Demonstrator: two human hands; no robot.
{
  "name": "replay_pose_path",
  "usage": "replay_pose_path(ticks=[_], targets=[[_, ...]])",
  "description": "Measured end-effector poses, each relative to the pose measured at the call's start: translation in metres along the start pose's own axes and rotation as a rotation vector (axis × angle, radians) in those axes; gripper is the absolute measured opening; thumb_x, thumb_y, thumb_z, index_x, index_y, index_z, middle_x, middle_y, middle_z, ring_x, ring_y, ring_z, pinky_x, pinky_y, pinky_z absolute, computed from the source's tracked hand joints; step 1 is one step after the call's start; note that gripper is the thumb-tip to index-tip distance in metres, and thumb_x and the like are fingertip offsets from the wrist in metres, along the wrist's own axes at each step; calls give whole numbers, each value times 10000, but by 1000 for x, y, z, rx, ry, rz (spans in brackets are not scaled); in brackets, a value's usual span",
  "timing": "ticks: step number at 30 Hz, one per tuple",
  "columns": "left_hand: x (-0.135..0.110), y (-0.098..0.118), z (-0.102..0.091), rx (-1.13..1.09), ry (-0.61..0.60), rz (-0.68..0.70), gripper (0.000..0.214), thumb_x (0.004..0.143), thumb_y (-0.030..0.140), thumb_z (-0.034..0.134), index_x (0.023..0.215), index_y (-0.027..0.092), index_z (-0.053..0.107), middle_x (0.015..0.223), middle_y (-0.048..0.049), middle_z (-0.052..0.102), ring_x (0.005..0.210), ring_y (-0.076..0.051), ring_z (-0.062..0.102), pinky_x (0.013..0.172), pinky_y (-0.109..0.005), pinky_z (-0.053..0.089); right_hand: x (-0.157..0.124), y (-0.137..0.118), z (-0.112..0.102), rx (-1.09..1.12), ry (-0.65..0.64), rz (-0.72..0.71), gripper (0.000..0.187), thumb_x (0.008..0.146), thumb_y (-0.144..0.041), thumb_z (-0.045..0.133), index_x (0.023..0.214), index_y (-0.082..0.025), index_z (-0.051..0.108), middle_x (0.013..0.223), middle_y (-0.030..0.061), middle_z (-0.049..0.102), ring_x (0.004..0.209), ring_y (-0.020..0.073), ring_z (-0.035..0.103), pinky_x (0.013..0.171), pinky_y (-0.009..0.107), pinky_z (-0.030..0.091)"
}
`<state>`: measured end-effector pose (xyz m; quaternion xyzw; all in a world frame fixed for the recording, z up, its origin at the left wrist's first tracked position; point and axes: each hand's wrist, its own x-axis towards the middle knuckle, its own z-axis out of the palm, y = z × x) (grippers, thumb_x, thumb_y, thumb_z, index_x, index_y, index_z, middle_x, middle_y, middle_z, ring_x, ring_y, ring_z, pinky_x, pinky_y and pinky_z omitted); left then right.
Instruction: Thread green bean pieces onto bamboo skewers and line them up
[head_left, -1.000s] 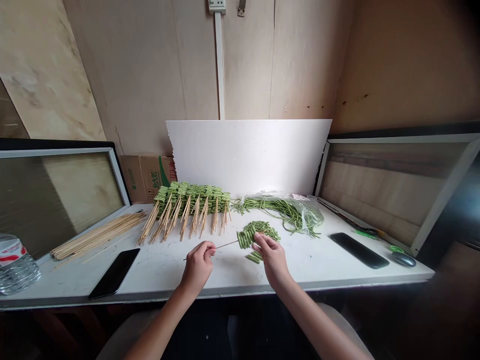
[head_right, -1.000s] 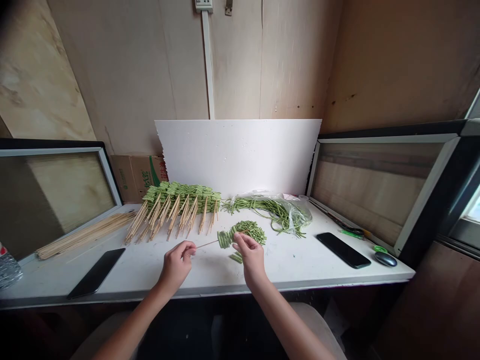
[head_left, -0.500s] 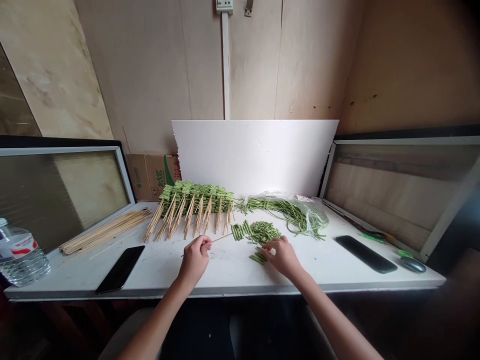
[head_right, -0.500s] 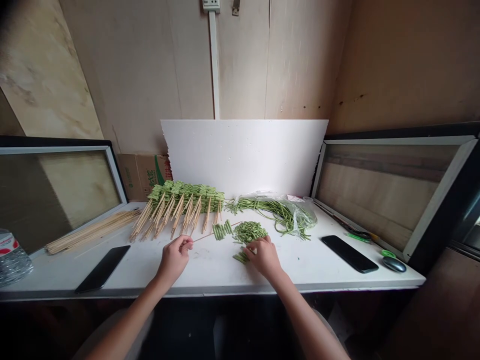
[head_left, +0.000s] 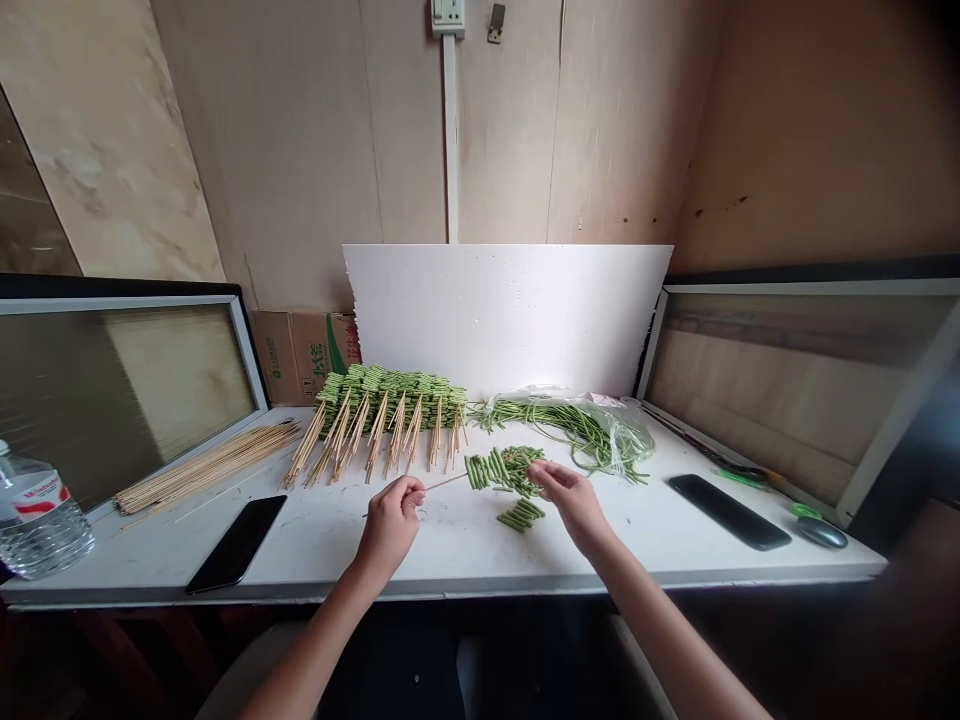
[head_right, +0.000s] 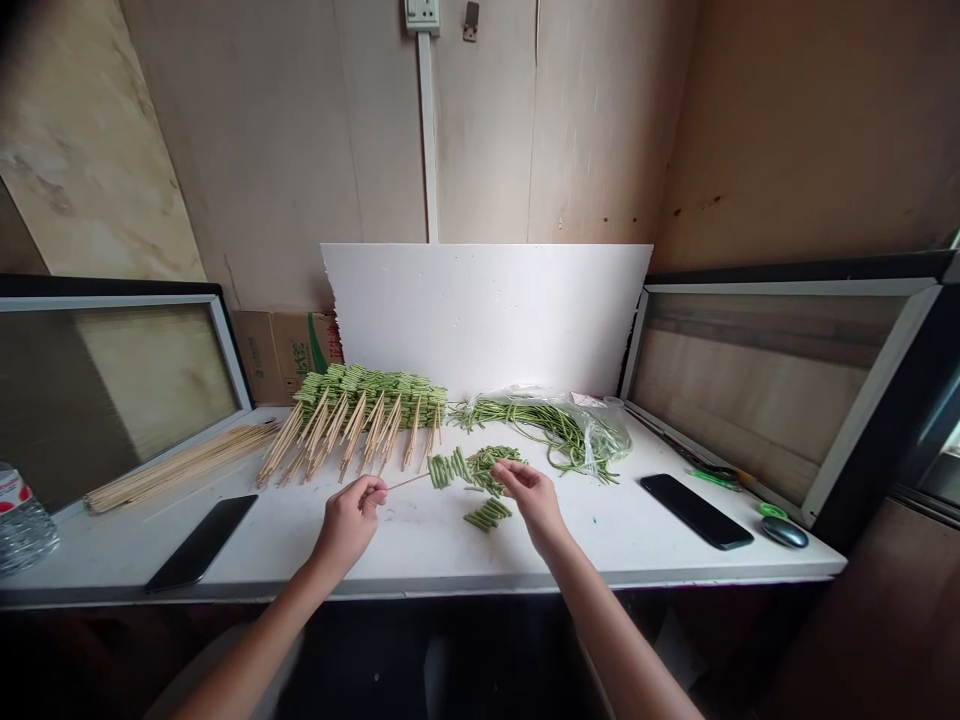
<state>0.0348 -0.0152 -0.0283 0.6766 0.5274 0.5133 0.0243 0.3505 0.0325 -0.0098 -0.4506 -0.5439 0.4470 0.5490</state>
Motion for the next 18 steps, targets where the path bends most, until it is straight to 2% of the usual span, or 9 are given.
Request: replay_pose_path(ticks=[2, 5, 9, 18], targets=[[-1, 2, 0, -2, -9, 6, 184, 946, 199, 467, 878, 218, 637, 753, -30, 704, 728, -197, 692, 689, -279, 517, 0, -4, -1, 241, -14, 73, 432, 738, -588, 842, 987, -238, 797, 1086, 98, 810, 1147, 323, 718, 892, 391, 587], [-2, 5, 1, -6, -25, 16, 191, 957, 199, 459, 880, 220, 633, 750, -28, 700, 726, -196, 689, 692, -279, 517, -1, -6, 1, 415, -59, 112, 378, 737, -550, 867, 957, -249, 802, 1113, 85, 811, 1200, 313, 705, 930, 373, 596], [-3, 8, 3, -9, -31, 36, 189, 949, 181, 465, 878, 221, 636, 740, -24, 699, 714, -192, 688, 688, -271, 515, -4, -8, 4, 483, -95, 125, 354, 770, -504, 861, 978, -223, 801, 1153, 101, 801, 1231, 304, 696, 961, 358, 602], [-4, 9, 2, -9, -45, 24, 189, 941, 177, 471, 861, 219, 637, 725, -24, 704, 699, -196, 695, 676, -271, 518, -9, -15, 7, 513, -93, 133, 375, 744, -472, 890, 979, -194, 800, 1121, 107, 807, 1178, 282, 723, 920, 319, 610]])
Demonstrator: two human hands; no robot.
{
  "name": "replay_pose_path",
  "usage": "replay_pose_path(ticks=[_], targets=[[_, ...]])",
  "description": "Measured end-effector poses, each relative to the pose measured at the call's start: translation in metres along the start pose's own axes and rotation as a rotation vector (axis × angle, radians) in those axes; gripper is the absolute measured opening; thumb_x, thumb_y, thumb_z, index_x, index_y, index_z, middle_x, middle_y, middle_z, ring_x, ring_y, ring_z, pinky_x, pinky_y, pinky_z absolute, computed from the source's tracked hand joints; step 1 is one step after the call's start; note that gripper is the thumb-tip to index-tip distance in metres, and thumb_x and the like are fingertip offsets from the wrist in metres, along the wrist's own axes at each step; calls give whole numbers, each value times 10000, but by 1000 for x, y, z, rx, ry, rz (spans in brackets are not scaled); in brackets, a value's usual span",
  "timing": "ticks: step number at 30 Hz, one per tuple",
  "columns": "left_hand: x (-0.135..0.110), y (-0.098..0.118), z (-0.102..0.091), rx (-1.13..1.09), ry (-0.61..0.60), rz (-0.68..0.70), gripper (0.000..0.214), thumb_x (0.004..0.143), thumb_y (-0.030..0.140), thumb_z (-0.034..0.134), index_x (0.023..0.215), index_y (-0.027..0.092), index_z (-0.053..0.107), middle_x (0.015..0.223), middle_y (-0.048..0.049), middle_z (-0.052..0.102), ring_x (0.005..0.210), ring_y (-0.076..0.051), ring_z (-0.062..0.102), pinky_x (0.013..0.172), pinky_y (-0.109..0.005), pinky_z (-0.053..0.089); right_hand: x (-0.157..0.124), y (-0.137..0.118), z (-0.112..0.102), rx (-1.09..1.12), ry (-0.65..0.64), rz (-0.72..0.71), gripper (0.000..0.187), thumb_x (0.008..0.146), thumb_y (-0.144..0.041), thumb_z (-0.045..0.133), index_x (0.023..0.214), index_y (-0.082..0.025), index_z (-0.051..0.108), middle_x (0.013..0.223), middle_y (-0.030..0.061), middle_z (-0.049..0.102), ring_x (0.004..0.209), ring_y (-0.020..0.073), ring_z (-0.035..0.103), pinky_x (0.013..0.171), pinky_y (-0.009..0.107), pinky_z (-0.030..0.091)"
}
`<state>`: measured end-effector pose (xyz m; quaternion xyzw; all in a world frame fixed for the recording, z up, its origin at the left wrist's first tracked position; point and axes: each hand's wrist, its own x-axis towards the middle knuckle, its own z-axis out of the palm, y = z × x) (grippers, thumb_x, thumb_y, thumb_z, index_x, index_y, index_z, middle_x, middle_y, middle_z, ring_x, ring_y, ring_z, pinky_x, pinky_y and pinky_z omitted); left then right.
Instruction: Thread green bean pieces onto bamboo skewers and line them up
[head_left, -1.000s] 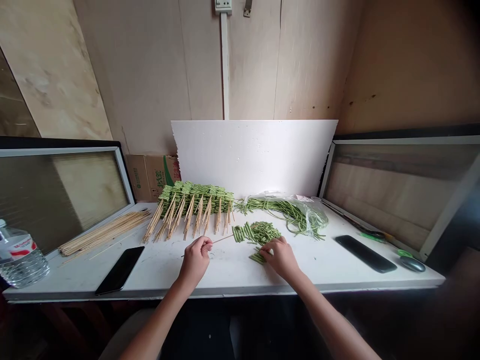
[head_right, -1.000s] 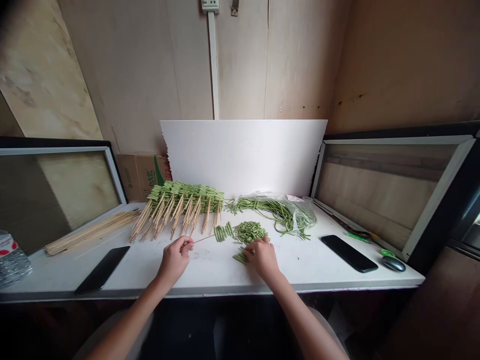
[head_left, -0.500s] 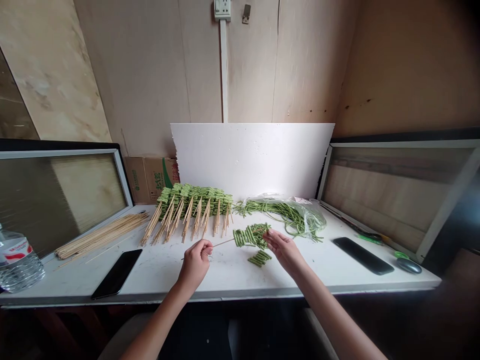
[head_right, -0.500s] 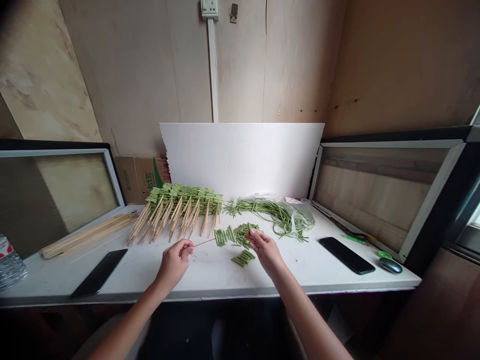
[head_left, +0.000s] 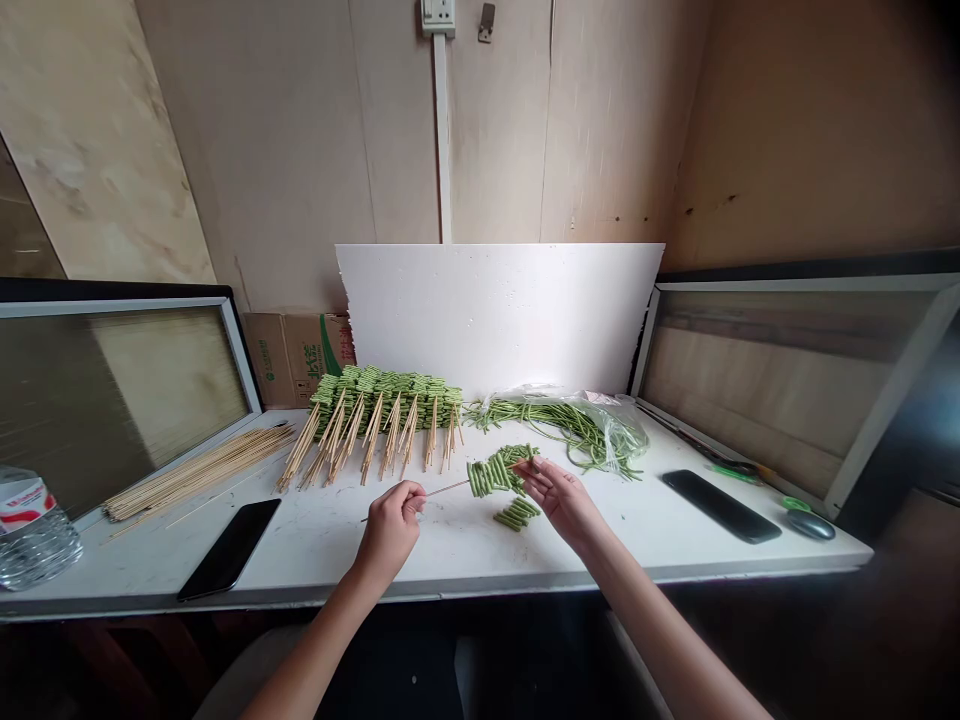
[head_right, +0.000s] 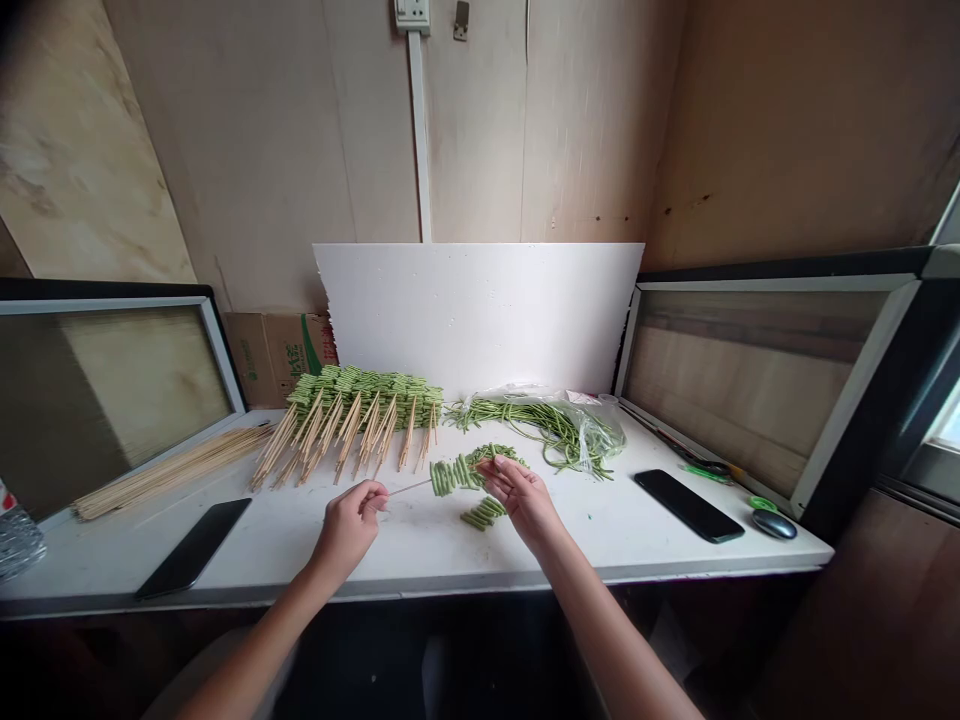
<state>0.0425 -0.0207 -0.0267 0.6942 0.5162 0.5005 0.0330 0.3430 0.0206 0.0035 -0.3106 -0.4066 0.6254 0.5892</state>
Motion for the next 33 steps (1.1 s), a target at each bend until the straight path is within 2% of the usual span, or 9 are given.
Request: replay_pose_path(ticks=[8, 17, 26, 30, 33], targets=[[1, 0, 0, 9, 18, 18, 189, 924, 165, 480, 846, 222, 642, 716, -24, 710, 692, -198, 699, 668, -270, 516, 2, 4, -1, -100, 79, -87, 353, 719, -511, 887, 903, -222, 804, 1027, 102, 822, 1123, 321, 739, 922, 397, 612], [0, 0, 0, 37, 41, 46, 205, 909, 138, 463, 835, 225, 633, 710, -18, 701, 680, -189, 691, 659, -260, 504, 1, 15, 3, -100, 124, -153, 318, 726, -474, 890, 898, -219, 810, 1012, 99, 824, 1113, 315, 742, 960, 412, 596], [-2, -1, 2, 48, 53, 60, 234, 908, 112, 461, 845, 217, 660, 731, -27, 712, 698, -188, 690, 664, -264, 505, -5, 28, 14, -45, 132, -113, 366, 702, -483, 907, 913, -199, 810, 1045, 115, 814, 1175, 328, 714, 1017, 452, 588], [-5, 3, 6, 22, 31, 61, 233, 928, 128, 450, 844, 217, 649, 738, -32, 712, 716, -190, 702, 666, -263, 511, -9, 39, 23, -40, 184, -101, 347, 652, -482, 928, 818, -206, 799, 964, 81, 802, 1083, 302, 736, 971, 446, 617], [-3, 5, 4, 23, 36, 48, 221, 933, 143, 453, 851, 220, 643, 745, -28, 706, 706, -186, 690, 675, -261, 507, -9, 36, 27, -59, 180, -102, 343, 646, -466, 934, 806, -192, 804, 993, 84, 792, 1046, 282, 729, 952, 433, 619]])
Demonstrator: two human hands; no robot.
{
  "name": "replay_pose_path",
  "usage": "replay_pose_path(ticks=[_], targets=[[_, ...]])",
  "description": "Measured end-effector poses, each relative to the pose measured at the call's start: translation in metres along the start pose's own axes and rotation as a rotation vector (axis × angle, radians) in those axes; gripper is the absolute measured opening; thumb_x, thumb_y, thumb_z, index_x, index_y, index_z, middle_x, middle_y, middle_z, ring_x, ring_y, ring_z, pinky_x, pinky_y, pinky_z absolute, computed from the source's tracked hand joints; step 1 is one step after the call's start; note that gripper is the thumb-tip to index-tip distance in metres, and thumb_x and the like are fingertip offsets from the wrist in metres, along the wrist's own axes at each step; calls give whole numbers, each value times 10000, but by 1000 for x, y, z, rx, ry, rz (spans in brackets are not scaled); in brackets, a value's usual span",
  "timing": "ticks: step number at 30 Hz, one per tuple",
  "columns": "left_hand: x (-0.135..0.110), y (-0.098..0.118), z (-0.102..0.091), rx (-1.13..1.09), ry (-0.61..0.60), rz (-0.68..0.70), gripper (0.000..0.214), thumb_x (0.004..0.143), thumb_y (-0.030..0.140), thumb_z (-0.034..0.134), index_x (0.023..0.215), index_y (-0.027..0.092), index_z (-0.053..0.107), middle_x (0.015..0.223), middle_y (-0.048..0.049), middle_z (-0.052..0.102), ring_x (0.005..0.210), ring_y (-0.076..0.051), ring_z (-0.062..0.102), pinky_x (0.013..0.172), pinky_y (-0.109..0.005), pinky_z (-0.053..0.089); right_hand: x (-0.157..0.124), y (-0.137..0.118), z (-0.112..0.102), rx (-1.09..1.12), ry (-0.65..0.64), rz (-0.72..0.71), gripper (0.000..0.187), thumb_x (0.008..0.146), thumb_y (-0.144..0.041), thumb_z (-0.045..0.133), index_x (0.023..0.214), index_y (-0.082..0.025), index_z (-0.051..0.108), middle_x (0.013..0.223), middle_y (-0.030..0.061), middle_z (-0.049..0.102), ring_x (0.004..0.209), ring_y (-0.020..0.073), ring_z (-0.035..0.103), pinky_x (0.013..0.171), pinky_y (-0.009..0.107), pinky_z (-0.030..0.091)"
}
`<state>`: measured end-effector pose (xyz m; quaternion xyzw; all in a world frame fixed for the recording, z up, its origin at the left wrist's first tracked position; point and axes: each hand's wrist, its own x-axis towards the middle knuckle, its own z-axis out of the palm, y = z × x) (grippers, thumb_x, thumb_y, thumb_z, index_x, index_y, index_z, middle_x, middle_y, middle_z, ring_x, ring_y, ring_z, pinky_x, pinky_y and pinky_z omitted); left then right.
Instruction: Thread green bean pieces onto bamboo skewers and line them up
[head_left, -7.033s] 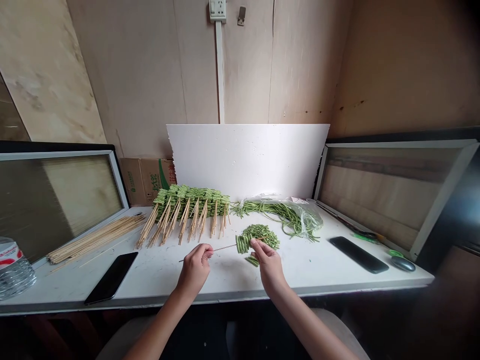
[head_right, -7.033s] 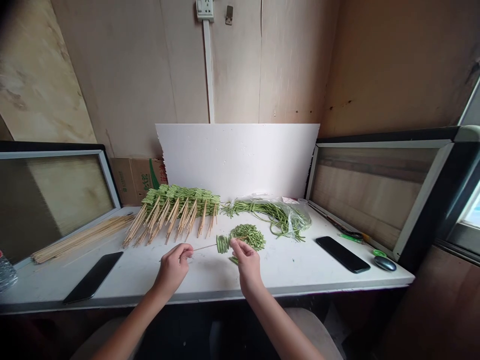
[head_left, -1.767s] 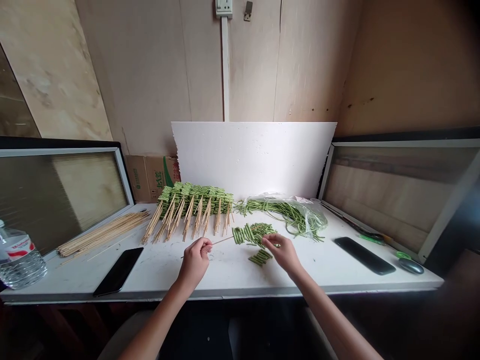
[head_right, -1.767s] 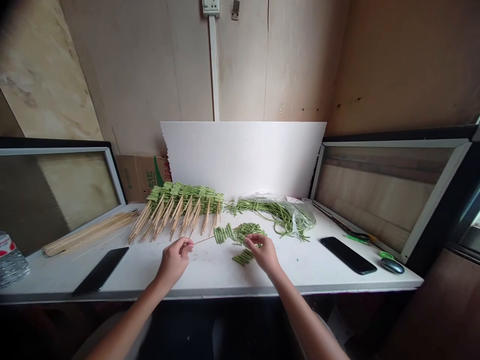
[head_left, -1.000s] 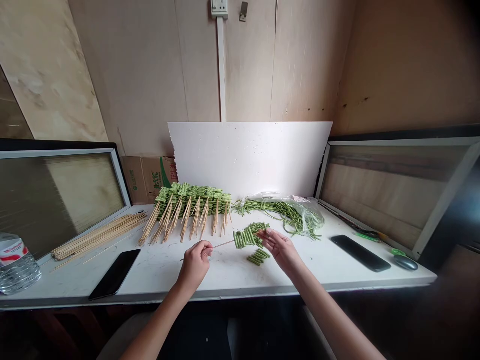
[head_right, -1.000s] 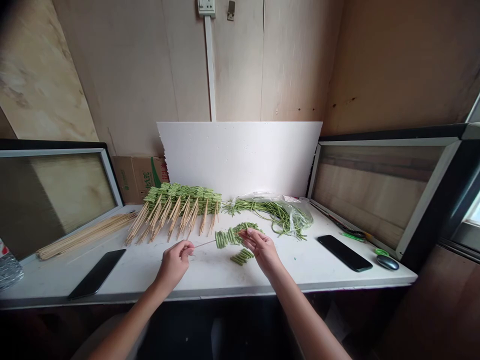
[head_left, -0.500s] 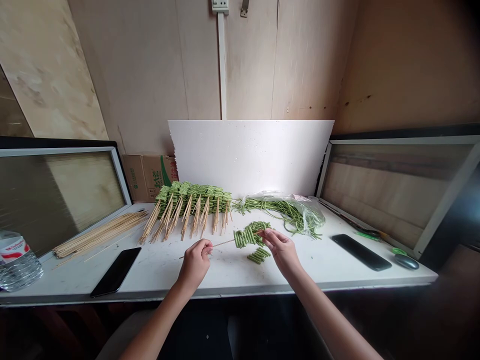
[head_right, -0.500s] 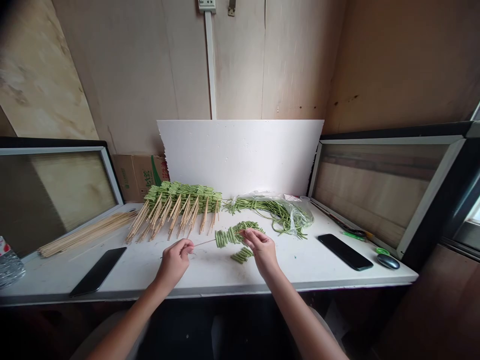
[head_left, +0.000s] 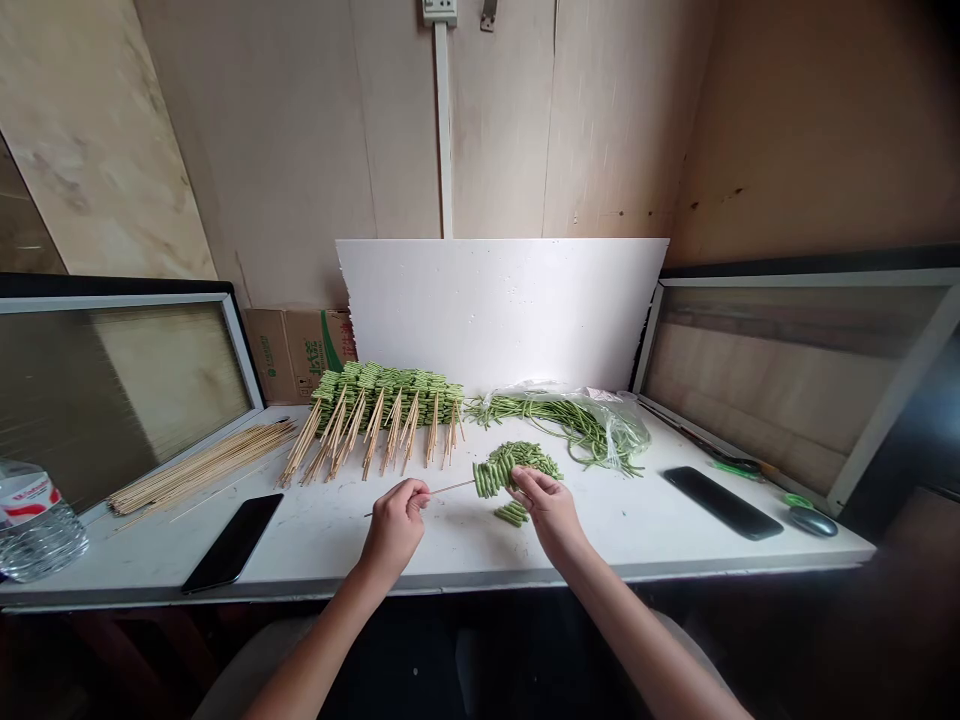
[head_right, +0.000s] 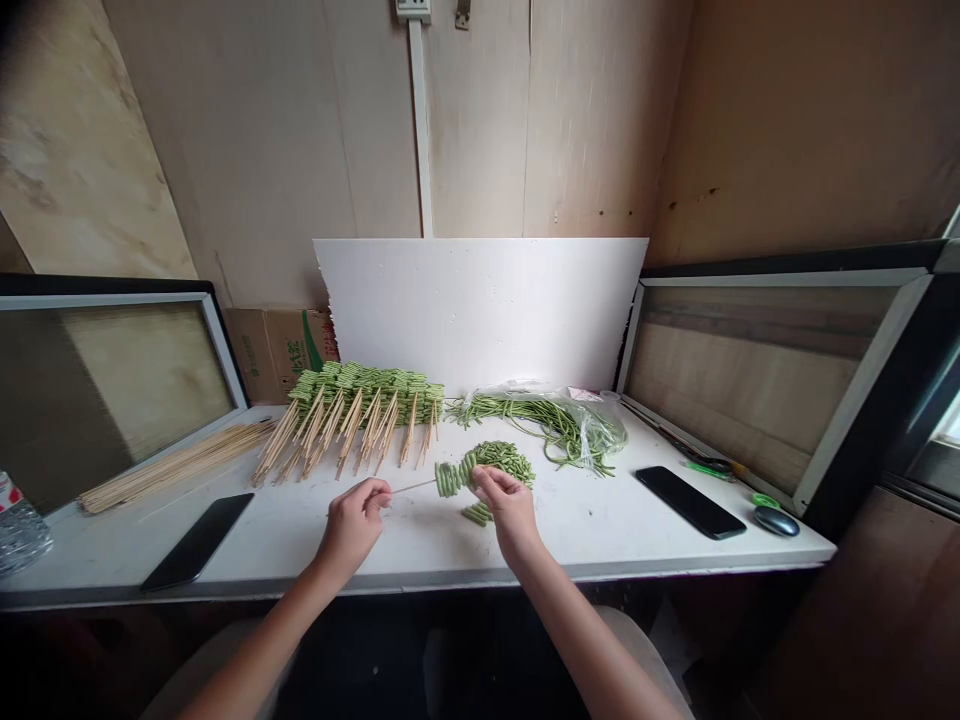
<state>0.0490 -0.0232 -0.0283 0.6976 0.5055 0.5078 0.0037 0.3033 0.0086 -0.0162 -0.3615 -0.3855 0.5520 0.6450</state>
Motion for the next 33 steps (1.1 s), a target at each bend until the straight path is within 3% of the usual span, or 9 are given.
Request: replay_pose_path(ticks=[3, 6, 10, 14, 22, 25, 29, 33], targets=[[4, -2, -4, 3, 22, -23, 205, 937, 157, 467, 863, 223, 647, 754, -23, 704, 696, -183, 673, 677, -259, 499, 4, -16, -5, -121, -75, -46, 377, 721, -520, 877, 942, -218, 828, 1120, 96, 788, 1089, 300, 710, 907, 440, 617], [7, -7, -8, 18, 38, -54, 192, 928, 161, 480, 864, 222, 651, 750, -19, 705, 685, -183, 668, 661, -256, 487, 13, -30, -21, -559, -187, -200, 376, 840, -563, 750, 1029, -248, 832, 1090, 101, 798, 1030, 325, 707, 832, 458, 591], [9, -15, -9, 30, 34, -91, 180, 913, 162, 489, 853, 220, 648, 730, -14, 702, 673, -186, 666, 656, -260, 482, 25, -28, -48, -1193, -196, -385, 233, 883, -427, 690, 865, -253, 843, 905, 105, 799, 961, 348, 665, 811, 454, 524], [9, -17, -8, 20, 15, -98, 177, 919, 169, 483, 853, 217, 640, 734, -18, 707, 686, -188, 677, 667, -263, 486, 29, -13, -60, -1423, -174, -367, 151, 839, -287, 705, 741, -246, 812, 794, 108, 774, 971, 344, 660, 749, 386, 490], [8, -15, -8, 28, -8, -79, 177, 911, 172, 477, 851, 219, 637, 730, -21, 706, 690, -194, 688, 644, -257, 481, 31, -9, -58, -1297, -149, -258, 113, 796, -216, 711, 873, -203, 793, 843, 90, 789, 782, 266, 697, 670, 340, 490], [7, -16, -8, 52, -15, -78, 182, 925, 185, 473, 864, 218, 642, 735, -23, 704, 707, -198, 681, 653, -261, 480, 33, -19, -58, -1185, -134, -252, 177, 828, -312, 729, 944, -203, 806, 911, 102, 801, 821, 273, 713, 710, 359, 522], [6, -17, -8, 40, -6, -79, 179, 931, 202, 486, 871, 215, 654, 735, -24, 705, 697, -195, 669, 656, -265, 483, 34, -35, -56, -711, -171, -94, 364, 801, -545, 786, 936, -207, 802, 941, 98, 804, 909, 285, 729, 789, 377, 561], [6, -16, -6, 25, -10, -74, 180, 944, 220, 493, 870, 217, 657, 732, -16, 701, 695, -190, 668, 663, -261, 488, 33, -41, -51, -210, -261, 89, 369, 758, -543, 848, 932, -224, 788, 1086, 80, 802, 1089, 274, 723, 943, 375, 572]])
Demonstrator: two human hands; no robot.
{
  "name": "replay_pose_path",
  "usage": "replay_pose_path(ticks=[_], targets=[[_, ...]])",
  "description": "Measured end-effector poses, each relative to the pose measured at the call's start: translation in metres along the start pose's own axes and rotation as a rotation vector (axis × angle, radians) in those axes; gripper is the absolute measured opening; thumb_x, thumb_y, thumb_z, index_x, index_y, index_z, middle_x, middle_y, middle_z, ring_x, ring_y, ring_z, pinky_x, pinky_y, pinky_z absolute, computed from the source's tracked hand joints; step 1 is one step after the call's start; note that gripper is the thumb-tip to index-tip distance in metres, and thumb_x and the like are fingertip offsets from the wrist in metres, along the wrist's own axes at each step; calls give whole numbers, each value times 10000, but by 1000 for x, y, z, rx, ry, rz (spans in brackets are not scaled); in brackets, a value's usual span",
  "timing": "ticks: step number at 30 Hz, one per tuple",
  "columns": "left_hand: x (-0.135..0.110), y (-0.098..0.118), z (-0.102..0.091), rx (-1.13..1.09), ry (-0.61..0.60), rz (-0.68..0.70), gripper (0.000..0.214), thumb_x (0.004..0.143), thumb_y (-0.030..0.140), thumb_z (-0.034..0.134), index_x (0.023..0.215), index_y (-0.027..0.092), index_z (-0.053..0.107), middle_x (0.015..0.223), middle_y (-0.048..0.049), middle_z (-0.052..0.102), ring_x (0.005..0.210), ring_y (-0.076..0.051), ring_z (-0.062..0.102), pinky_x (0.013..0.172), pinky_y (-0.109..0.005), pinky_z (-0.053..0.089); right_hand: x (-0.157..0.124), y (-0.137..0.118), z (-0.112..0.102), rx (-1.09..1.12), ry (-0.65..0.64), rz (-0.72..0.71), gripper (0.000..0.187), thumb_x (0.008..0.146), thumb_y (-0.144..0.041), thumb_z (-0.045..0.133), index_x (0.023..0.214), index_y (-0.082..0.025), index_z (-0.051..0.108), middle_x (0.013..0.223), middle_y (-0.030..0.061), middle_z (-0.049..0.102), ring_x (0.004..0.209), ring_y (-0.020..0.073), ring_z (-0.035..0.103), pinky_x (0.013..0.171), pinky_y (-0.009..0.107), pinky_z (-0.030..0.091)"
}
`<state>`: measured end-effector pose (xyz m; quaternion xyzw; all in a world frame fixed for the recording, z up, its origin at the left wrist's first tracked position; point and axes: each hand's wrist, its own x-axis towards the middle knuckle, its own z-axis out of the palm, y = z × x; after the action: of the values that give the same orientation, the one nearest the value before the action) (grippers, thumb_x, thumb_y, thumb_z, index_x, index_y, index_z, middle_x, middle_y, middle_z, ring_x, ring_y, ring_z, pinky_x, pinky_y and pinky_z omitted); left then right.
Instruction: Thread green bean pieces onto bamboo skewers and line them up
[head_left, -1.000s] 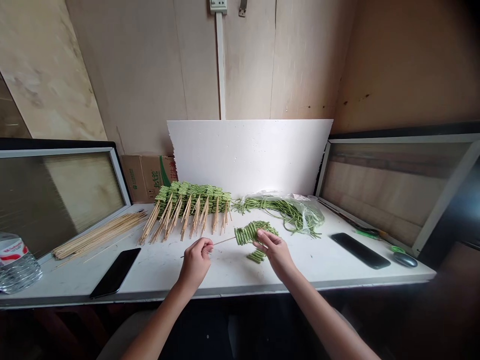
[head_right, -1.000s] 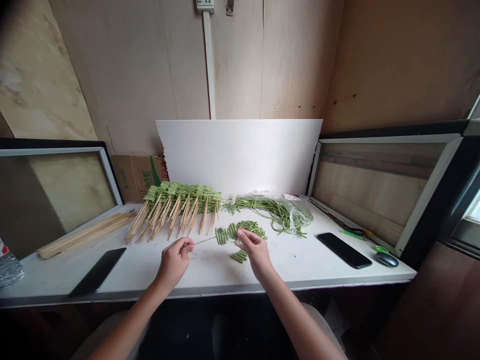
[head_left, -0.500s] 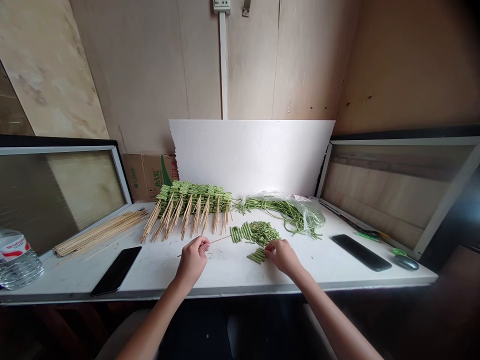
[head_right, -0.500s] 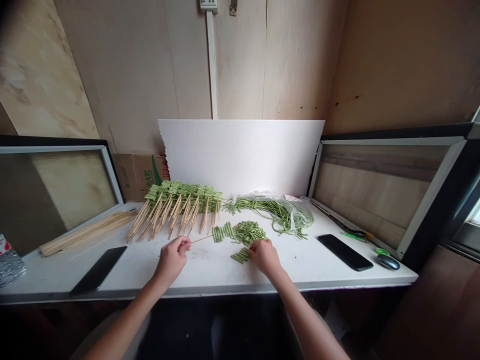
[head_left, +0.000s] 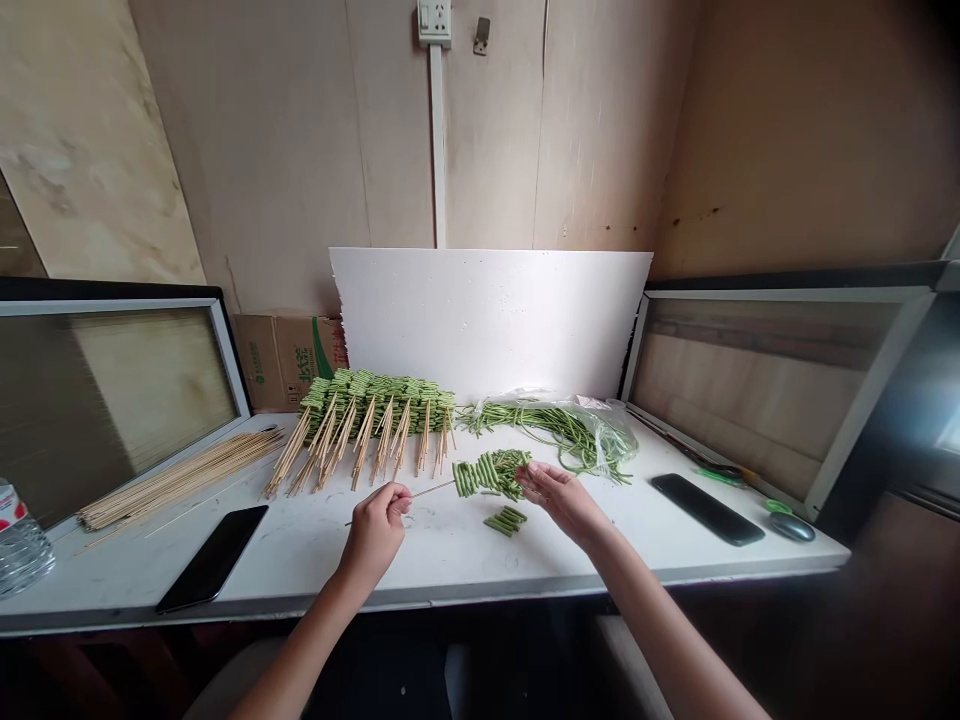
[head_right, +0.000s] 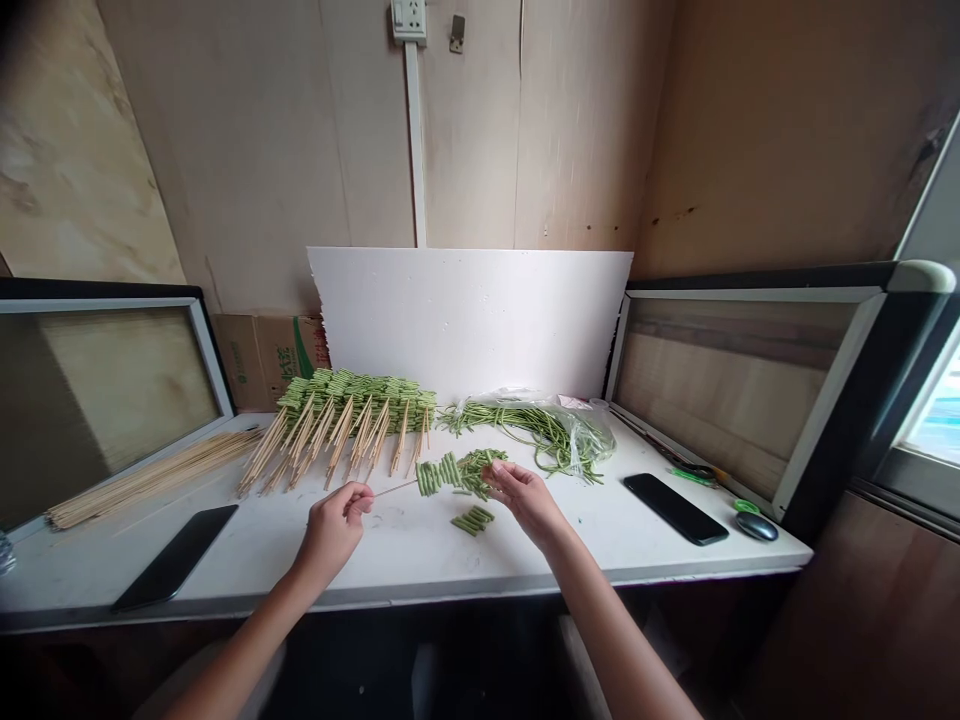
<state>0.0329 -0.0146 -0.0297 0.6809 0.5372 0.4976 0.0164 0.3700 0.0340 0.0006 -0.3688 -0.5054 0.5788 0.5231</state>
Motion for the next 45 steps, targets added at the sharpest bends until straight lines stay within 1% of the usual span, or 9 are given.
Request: replay_pose_path(ticks=[3, 7, 12, 17, 23, 27, 36, 41, 45], targets=[[-1, 1, 2, -2, -8, 9, 179, 945, 216, 493, 873, 216, 658, 726, -12, 699, 688, -186, 667, 664, -260, 486, -1, 0, 5, 206, -33, 19, 313, 775, -478, 864, 950, -228, 794, 1133, 81, 803, 1173, 271, 712, 1066, 380, 538], [-2, 3, 3, -7, -13, 24, 182, 940, 201, 490, 861, 217, 653, 729, -14, 704, 696, -187, 677, 660, -257, 488, -4, 0, 12, 286, -31, 41, 273, 806, -429, 854, 957, -210, 793, 1140, 88, 805, 1209, 265, 705, 1098, 363, 528], [-3, 6, 3, -10, -18, 47, 180, 929, 171, 479, 860, 220, 638, 725, -9, 705, 693, -187, 689, 664, -258, 493, -5, 1, 15, 251, -17, 77, 291, 825, -425, 836, 1006, -203, 785, 1150, 103, 801, 1219, 275, 701, 1028, 368, 564], [-2, 6, 3, -8, -18, 67, 186, 926, 152, 473, 864, 221, 635, 732, -15, 714, 705, -192, 704, 668, -262, 499, -6, 2, 16, 211, 1, 79, 284, 825, -435, 829, 993, -210, 789, 1166, 105, 796, 1249, 278, 683, 953, 330, 582], [-3, 7, 3, -6, -30, 69, 193, 923, 140, 461, 865, 222, 625, 746, -21, 712, 721, -193, 707, 669, -262, 505, -7, 1, 21, 134, 63, 13, 296, 777, -483, 856, 934, -237, 805, 1119, 95, 810, 1272, 315, 662, 983, 381, 561], [-3, 11, 1, -2, -10, 85, 203, 914, 134, 457, 850, 222, 628, 725, -18, 705, 698, -192, 703, 656, -263, 503, -5, 5, 24, 150, 94, -29, 330, 754, -513, 866, 936, -241, 815, 1089, 102, 816, 1234, 323, 683, 938, 382, 574], [-2, 12, 1, 7, -12, 83, 218, 918, 144, 445, 839, 222, 632, 711, -24, 705, 690, -191, 696, 659, -266, 506, -5, 5, 24, 176, 107, -8, 346, 742, -518, 875, 921, -233, 798, 1079, 98, 819, 1254, 340, 675, 862, 372, 606], [-2, 13, 1, -8, -19, 72, 211, 923, 152, 448, 842, 223, 629, 717, -25, 707, 699, -195, 706, 668, -269, 518, -5, 5, 24, 169, 100, -6, 303, 775, -496, 850, 926, -242, 785, 1084, 101, 818, 1245, 342, 682, 881, 391, 606], [-2, 13, 2, 1, -19, 76, 208, 915, 137, 456, 837, 224, 629, 709, -21, 701, 692, -192, 703, 662, -266, 517, -4, 7, 23, 137, 92, -25, 313, 788, -508, 828, 940, -237, 784, 1102, 105, 813, 1250, 338, 678, 898, 384, 594]])
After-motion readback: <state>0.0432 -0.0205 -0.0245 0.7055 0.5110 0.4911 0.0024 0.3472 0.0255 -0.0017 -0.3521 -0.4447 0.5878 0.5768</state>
